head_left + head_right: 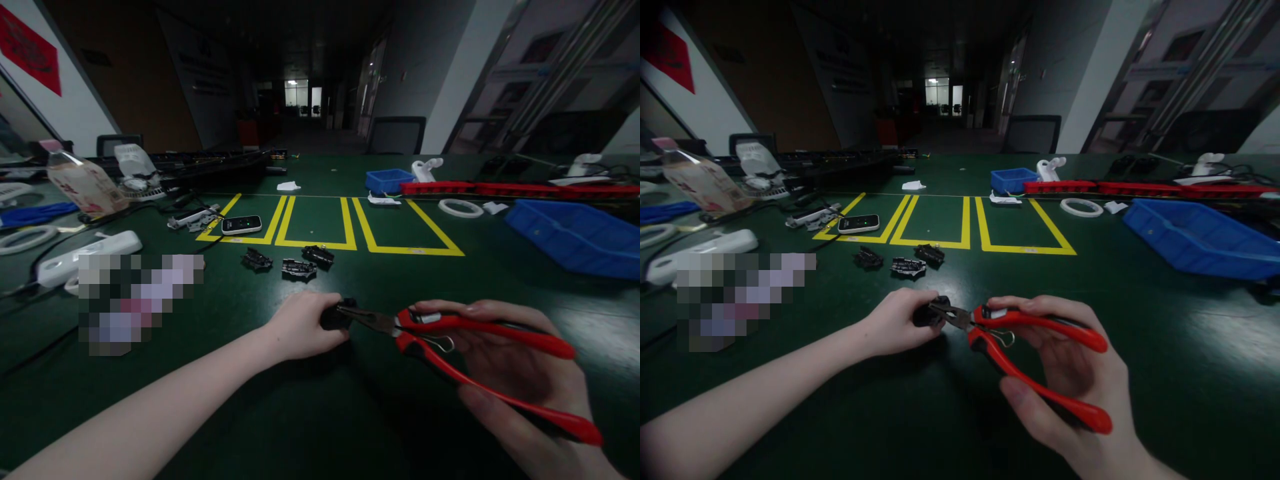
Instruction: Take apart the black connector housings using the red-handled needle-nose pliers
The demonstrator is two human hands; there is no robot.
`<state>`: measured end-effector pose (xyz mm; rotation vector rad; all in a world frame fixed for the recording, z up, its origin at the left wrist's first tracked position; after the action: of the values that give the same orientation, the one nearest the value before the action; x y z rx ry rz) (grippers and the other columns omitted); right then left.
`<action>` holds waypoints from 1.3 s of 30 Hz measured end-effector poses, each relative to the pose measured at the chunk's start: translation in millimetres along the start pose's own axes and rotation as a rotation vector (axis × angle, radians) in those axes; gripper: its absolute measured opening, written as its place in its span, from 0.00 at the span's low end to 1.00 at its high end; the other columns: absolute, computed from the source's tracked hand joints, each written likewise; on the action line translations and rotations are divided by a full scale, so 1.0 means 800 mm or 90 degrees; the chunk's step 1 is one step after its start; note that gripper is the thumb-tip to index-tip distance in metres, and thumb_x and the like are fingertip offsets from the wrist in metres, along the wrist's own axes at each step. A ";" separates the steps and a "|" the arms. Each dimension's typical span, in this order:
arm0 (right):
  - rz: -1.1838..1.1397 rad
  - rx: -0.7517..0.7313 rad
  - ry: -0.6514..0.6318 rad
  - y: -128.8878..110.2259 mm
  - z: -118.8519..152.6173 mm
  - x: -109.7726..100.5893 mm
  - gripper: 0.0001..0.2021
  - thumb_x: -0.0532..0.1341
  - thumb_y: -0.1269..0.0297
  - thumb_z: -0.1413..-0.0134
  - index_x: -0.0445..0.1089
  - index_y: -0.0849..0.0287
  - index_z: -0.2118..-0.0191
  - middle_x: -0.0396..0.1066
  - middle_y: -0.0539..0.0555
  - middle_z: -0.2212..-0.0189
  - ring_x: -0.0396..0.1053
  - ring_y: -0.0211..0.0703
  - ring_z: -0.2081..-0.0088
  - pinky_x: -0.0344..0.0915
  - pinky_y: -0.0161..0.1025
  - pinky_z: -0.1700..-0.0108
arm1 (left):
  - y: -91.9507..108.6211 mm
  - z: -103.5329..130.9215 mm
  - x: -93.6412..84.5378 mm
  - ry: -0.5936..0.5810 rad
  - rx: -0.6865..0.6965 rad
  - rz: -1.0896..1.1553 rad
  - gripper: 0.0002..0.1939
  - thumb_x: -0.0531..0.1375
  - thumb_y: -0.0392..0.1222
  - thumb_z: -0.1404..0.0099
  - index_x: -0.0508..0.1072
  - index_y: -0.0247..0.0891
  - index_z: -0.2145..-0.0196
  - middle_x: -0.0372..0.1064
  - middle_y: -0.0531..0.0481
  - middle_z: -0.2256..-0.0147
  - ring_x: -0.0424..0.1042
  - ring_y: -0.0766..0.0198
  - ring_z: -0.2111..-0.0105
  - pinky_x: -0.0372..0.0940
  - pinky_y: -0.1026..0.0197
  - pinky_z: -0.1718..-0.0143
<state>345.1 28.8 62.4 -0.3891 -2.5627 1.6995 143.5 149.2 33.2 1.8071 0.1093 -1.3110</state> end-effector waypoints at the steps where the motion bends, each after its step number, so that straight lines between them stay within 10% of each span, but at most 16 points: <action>1: -0.011 0.018 0.008 0.004 -0.001 -0.001 0.22 0.72 0.59 0.52 0.70 0.39 0.50 0.75 0.50 0.50 0.75 0.53 0.50 0.73 0.52 0.45 | 0.000 0.000 0.000 0.003 0.002 -0.011 0.05 0.61 0.43 0.38 0.73 0.39 0.66 0.74 0.54 0.70 0.71 0.63 0.70 0.59 0.63 0.71; 14: -0.283 0.381 0.131 0.045 -0.022 -0.018 0.16 0.67 0.56 0.46 0.71 0.53 0.52 0.78 0.58 0.52 0.74 0.55 0.47 0.73 0.46 0.46 | 0.000 0.004 0.002 0.022 0.042 -0.125 0.08 0.60 0.43 0.33 0.73 0.37 0.68 0.73 0.51 0.69 0.70 0.62 0.70 0.61 0.60 0.66; 39: -0.306 0.424 0.121 0.057 -0.018 -0.023 0.17 0.67 0.56 0.45 0.71 0.56 0.52 0.77 0.59 0.51 0.73 0.55 0.46 0.73 0.44 0.47 | 0.006 0.005 0.001 -0.004 0.104 -0.131 0.22 0.56 0.59 0.31 0.71 0.37 0.71 0.72 0.51 0.74 0.66 0.66 0.77 0.52 0.63 0.74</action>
<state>373.6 54.4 28.7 0.0937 -1.6339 2.0308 143.8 143.2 34.8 1.9709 0.1934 -1.5072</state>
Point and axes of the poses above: each hand's wrist, its own z-axis away from the middle knuckle, its own x-axis out of the palm, y = z × x, the point moved 2 cm from there along -z, towards the middle knuckle
